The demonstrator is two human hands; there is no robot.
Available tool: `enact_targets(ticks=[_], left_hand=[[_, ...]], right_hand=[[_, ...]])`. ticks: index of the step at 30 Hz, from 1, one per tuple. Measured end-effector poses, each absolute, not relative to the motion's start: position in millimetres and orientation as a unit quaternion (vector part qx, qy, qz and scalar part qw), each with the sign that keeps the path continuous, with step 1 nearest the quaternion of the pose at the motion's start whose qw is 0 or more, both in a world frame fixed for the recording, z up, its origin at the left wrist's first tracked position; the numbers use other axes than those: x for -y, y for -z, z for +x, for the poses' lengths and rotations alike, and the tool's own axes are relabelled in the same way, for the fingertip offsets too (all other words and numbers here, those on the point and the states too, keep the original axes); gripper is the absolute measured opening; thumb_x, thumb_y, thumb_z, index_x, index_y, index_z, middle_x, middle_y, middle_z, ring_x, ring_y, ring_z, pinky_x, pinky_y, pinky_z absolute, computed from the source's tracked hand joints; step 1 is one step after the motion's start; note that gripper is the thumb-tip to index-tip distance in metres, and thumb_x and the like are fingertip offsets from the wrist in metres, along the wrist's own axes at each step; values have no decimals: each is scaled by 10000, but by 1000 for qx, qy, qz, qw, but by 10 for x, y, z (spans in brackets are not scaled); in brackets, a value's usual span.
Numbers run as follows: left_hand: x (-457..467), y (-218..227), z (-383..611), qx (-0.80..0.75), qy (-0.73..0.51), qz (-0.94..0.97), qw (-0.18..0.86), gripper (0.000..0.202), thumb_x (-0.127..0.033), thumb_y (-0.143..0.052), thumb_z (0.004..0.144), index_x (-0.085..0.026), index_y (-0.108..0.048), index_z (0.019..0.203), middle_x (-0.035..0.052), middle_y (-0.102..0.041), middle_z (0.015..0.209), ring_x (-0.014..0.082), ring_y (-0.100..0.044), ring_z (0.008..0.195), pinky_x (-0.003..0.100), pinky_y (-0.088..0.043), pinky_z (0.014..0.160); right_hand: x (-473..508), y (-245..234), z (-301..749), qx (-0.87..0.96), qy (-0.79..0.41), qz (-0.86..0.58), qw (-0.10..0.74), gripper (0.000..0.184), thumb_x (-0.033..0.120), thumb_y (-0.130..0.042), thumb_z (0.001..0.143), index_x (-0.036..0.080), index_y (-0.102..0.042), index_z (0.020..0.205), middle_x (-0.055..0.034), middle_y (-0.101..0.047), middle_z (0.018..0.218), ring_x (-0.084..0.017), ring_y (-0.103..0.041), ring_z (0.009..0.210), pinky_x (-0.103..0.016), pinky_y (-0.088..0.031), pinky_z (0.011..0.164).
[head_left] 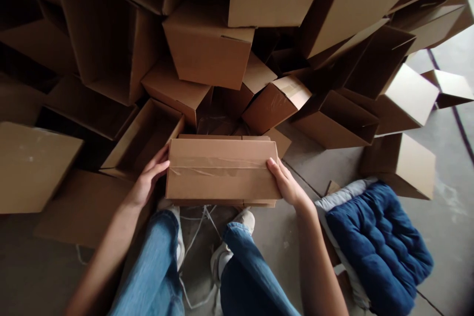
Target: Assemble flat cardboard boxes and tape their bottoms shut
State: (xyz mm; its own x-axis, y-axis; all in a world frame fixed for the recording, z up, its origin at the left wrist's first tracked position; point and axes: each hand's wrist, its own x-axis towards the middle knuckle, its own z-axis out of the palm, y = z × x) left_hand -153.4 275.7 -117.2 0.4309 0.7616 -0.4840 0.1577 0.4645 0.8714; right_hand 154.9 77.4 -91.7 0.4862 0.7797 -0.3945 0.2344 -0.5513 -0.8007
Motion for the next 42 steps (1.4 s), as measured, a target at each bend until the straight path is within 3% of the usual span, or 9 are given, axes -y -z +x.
enact_targets(ticks=[14,31,42], left_hand=[[-2740,1265,-1587,-439,-239,518,694,867,-501,-785,725,-247,-569,1525,115,-625,1515,381,-474,1491,515,-408,1235],[-2774,1209,-1579,-434,-224,514,705,1001,-507,-890,650,-222,-535,1541,147,-527,1606,398,-426,1520,494,-408,1241],[-2752,1197,-1548,-442,-215,503,711,1058,-425,-927,607,-226,-474,1542,168,-465,1647,405,-389,1540,492,-429,1226]], right_hand=[[-758,960,1556,318,-387,-789,354,810,838,-386,925,276,-592,1470,-62,-617,1523,-352,-522,1447,-542,-354,1248],[-760,949,1552,323,-393,-783,358,847,852,-373,923,259,-552,1502,-72,-599,1542,-349,-522,1443,-511,-346,1256],[-746,987,1572,323,-398,-780,359,844,845,-384,925,276,-530,1530,-71,-623,1515,-362,-561,1397,-524,-373,1236]])
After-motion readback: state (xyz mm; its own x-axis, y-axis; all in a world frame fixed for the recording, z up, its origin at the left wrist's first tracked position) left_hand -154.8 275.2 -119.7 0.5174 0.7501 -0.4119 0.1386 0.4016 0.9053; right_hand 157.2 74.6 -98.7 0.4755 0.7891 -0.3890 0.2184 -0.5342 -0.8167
